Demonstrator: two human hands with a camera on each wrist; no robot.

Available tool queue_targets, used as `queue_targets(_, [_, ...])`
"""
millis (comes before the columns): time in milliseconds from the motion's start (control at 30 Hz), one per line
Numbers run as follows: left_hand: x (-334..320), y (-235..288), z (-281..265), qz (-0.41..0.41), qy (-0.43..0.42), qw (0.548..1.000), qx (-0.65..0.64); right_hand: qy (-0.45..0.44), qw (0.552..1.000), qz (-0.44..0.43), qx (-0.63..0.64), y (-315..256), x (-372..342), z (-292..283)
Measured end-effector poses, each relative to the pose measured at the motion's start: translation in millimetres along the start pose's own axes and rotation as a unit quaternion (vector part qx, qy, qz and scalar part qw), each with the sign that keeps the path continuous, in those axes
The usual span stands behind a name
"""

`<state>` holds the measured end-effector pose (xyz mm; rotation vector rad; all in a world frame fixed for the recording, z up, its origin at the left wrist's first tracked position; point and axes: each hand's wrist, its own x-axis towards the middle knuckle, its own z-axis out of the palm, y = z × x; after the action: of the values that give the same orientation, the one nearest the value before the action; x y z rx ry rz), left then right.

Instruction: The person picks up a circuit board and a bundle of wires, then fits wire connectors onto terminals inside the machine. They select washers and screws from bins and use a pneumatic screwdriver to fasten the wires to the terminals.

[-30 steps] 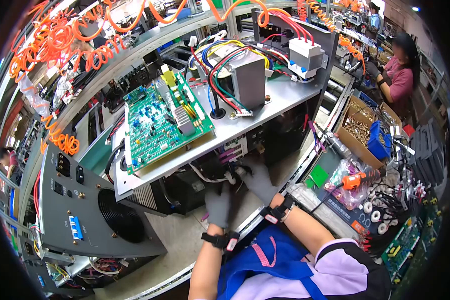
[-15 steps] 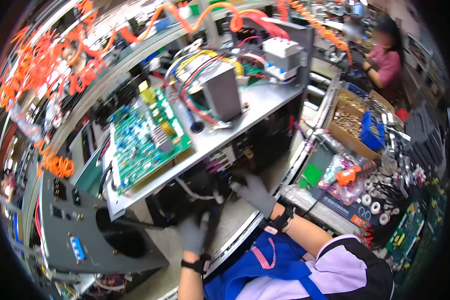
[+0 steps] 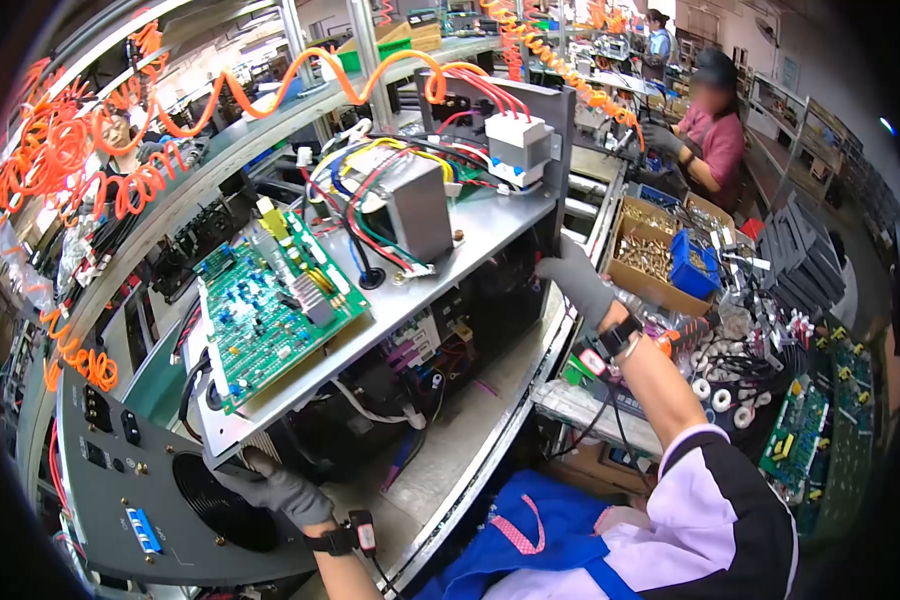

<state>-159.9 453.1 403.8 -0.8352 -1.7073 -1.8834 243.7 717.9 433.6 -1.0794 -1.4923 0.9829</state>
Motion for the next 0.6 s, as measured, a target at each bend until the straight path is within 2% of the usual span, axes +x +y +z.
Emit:
queue_targets(67, [5.3, 2.4, 6.3, 0.005, 0.009, 1.0, -0.022, 0.01, 1.0, 0.004, -0.019, 17.6, 6.4, -2.7])
queue_targets(167, [16.4, -18.5, 8.5, 0.001, 0.005, 0.997, 0.073, 0.034, 0.998, 0.009, -0.047, 24.4, -5.8, 0.2])
queue_targets(200, [20.3, -10.2, 15.2, -0.011, 0.018, 0.999, 0.043, 0.046, 0.997, 0.006, -0.058, 21.7, -10.0, 2.3])
queue_targets(333, [31.8, -20.2, 19.1, -0.03, -0.002, 0.997, 0.068, 0.054, 0.99, 0.032, -0.125, -18.2, -40.6, 10.0])
queue_targets(433, [33.5, -14.5, 13.0, -0.016, 0.002, 0.994, 0.109, 0.065, 0.991, -0.026, -0.116, -19.8, -56.1, 8.6])
queue_targets(467, [23.7, -5.7, -0.4, -0.044, -0.027, 0.988, 0.143, 0.142, 0.958, -0.144, -0.202, -26.3, -63.2, 10.4])
queue_targets(500, [9.4, 19.1, -4.6, -0.065, -0.007, 0.993, 0.102, 0.218, 0.898, -0.254, -0.284, -40.5, -71.8, 15.1])
queue_targets(533, [-9.3, 41.6, -12.0, -0.093, -0.016, 0.995, 0.041, 0.288, 0.813, -0.354, -0.361, -54.0, -78.9, 19.9])
queue_targets(600, [-55.5, 67.8, -39.0, -0.01, -0.104, 0.993, 0.05, 0.156, 0.926, -0.134, -0.318, -80.5, -82.7, 26.4])
